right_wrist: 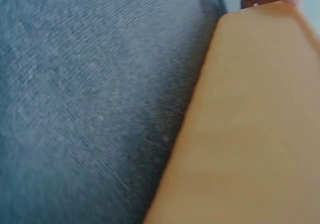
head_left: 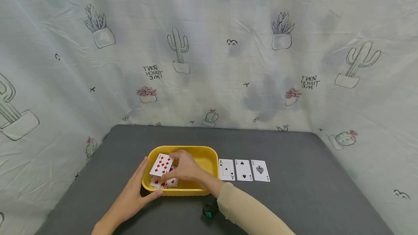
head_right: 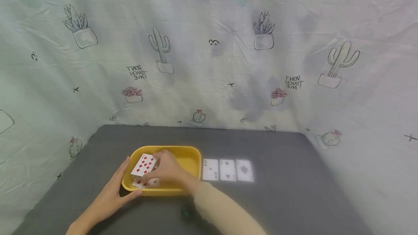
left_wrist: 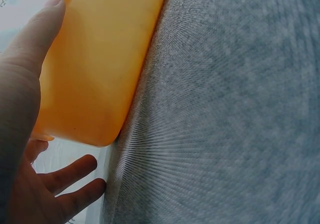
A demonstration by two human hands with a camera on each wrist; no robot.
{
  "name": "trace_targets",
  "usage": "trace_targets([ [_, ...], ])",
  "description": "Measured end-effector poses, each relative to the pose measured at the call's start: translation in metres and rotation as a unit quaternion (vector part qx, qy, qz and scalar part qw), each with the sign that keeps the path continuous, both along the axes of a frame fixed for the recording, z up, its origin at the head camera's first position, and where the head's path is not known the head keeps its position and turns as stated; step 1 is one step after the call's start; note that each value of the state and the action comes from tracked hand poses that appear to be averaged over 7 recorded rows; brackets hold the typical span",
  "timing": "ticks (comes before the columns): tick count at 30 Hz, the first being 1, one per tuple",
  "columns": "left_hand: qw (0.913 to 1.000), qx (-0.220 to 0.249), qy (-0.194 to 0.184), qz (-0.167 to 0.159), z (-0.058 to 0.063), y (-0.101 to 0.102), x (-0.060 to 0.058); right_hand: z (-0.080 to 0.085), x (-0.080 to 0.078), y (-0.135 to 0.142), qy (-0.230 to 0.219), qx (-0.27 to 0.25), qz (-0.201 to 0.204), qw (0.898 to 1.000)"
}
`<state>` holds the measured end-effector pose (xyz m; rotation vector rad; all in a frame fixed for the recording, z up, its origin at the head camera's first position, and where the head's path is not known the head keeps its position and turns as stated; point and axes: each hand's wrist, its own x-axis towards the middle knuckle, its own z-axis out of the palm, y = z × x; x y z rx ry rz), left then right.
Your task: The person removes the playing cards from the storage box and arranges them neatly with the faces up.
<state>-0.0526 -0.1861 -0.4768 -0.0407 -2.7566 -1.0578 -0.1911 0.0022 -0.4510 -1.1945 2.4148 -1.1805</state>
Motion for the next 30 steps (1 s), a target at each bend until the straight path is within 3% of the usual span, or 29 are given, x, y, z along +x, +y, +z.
trace_targets([
  [8,0.9999,-0.011,0.002,0.008,-0.002,0.001,0.0,0.028,0.0,0.039,-0.027,-0.029,-0.046,0.998],
  [14,0.9999,-0.01,0.003,0.011,-0.002,0.001,-0.001,0.056,-0.008,0.093,-0.014,-0.058,-0.031,0.998],
  [20,1.0,0.003,0.0,0.002,-0.001,0.001,-0.003,0.082,-0.001,0.169,-0.099,-0.072,0.0,0.993],
  [24,1.0,0.004,0.001,0.004,0.0,0.0,-0.002,0.076,0.0,0.215,-0.1,-0.056,0.015,0.993],
  [30,1.0,0.001,-0.004,0.003,0.0,-0.003,0.0,0.054,-0.006,0.275,-0.028,-0.01,0.002,1.0],
])
